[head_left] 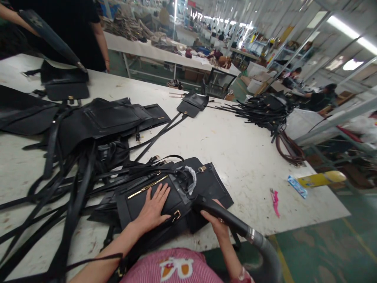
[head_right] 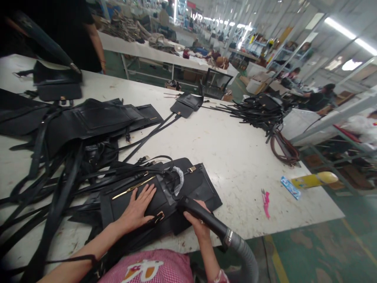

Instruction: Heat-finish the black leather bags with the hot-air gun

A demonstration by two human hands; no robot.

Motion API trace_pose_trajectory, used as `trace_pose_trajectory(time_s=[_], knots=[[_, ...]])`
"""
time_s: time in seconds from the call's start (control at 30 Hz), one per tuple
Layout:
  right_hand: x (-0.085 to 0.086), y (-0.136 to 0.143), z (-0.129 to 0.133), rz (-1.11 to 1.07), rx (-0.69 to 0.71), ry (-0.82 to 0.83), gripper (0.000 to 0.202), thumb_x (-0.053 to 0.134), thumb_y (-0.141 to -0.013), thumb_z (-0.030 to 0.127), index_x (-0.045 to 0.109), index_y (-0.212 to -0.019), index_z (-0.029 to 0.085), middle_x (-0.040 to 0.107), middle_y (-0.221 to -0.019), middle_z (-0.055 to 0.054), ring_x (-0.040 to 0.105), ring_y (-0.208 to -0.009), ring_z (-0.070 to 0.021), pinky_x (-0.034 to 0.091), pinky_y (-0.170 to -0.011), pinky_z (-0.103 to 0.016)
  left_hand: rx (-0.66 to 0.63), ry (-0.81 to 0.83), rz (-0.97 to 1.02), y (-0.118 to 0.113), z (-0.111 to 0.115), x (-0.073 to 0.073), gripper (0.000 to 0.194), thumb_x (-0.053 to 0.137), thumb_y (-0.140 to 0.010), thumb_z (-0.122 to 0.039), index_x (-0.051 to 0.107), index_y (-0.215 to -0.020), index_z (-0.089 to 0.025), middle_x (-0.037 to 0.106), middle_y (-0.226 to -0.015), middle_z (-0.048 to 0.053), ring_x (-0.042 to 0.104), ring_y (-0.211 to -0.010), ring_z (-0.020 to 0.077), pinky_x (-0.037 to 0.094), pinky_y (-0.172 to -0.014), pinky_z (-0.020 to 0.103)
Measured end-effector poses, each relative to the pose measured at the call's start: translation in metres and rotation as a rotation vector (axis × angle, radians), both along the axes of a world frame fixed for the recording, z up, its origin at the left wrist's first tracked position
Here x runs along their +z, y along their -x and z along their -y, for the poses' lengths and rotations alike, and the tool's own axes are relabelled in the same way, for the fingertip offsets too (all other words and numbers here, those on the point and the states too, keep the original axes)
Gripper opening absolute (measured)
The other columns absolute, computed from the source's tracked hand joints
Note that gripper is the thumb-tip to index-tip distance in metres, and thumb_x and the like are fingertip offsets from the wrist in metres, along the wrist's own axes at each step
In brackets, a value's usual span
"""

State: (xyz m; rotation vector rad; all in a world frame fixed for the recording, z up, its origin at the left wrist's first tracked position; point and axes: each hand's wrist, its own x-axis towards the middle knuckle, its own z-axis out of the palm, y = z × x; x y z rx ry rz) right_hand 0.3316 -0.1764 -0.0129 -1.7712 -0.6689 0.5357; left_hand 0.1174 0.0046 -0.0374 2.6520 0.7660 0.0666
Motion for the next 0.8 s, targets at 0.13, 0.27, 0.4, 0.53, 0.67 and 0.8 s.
trace_pose_trajectory(time_s=[0.13,0.27,0.4,0.53,0.67,0.8], knots=[[-0.011,0.006,-0.005,-0.049,0.095,0.042,0.034,0.076,-0.068,0.033,0.068,-0.098,0.020,0.069,-0.093,-0.003,0.063,-0.091,-0.0232,0.047,-0.091,-0.038,-0.013,-0.004,0.036,0.003,0.000,-0.007,0.090,0.061,-0.074,-0.046,0.019,-0.148,-0.019,0.024,-0.153,0.017,0.016,-0.142,0.0327,0.005,-0.111,0.058],[0.007,0.014,-0.027,0.053,0.252,0.009,0.030,0.074,-0.069,0.032,0.069,-0.097,0.022,0.068,-0.097,-0.004,0.061,-0.092,-0.0228,0.046,-0.089,-0.035,-0.015,-0.001,0.042,0.003,0.000,-0.008,0.090,0.061,-0.074,-0.046,0.018,-0.149,-0.019,0.024,-0.153,0.017,0.016,-0.142,0.0325,0.004,-0.112,0.057],[0.018,0.029,-0.066,0.220,0.273,0.052,0.021,0.072,-0.069,0.027,0.069,-0.090,0.024,0.067,-0.086,-0.002,0.058,-0.084,-0.0219,0.045,-0.083,-0.033,-0.009,0.005,0.024,0.003,0.003,-0.008,0.091,0.062,-0.074,-0.045,0.018,-0.149,-0.017,0.023,-0.153,0.018,0.017,-0.142,0.0327,0.003,-0.112,0.057],[0.002,0.037,-0.111,0.284,0.229,0.064,0.011,0.068,-0.070,0.023,0.069,-0.081,0.023,0.066,-0.084,-0.002,0.057,-0.084,-0.0222,0.042,-0.087,-0.034,-0.001,0.022,0.024,0.005,0.008,-0.010,0.093,0.062,-0.073,-0.047,0.017,-0.149,-0.015,0.021,-0.153,0.020,0.018,-0.142,0.0328,0.005,-0.112,0.056],[-0.014,0.040,-0.159,0.192,0.211,0.046,0.011,0.071,-0.065,0.025,0.067,-0.075,0.022,0.067,-0.085,-0.002,0.056,-0.089,-0.0223,0.038,-0.095,-0.034,-0.002,0.076,0.022,0.009,0.011,-0.009,0.094,0.062,-0.072,-0.046,0.018,-0.149,-0.016,0.021,-0.154,0.019,0.015,-0.142,0.0316,0.006,-0.113,0.056],[-0.027,0.049,-0.207,0.036,0.140,0.060,0.015,0.072,-0.061,0.031,0.066,-0.072,0.023,0.068,-0.081,0.001,0.057,-0.095,-0.0227,0.037,-0.099,-0.033,0.001,0.149,0.011,0.011,0.012,-0.003,0.093,0.063,-0.071,-0.040,0.017,-0.149,-0.018,0.019,-0.155,0.017,0.012,-0.143,0.0293,0.005,-0.113,0.055]])
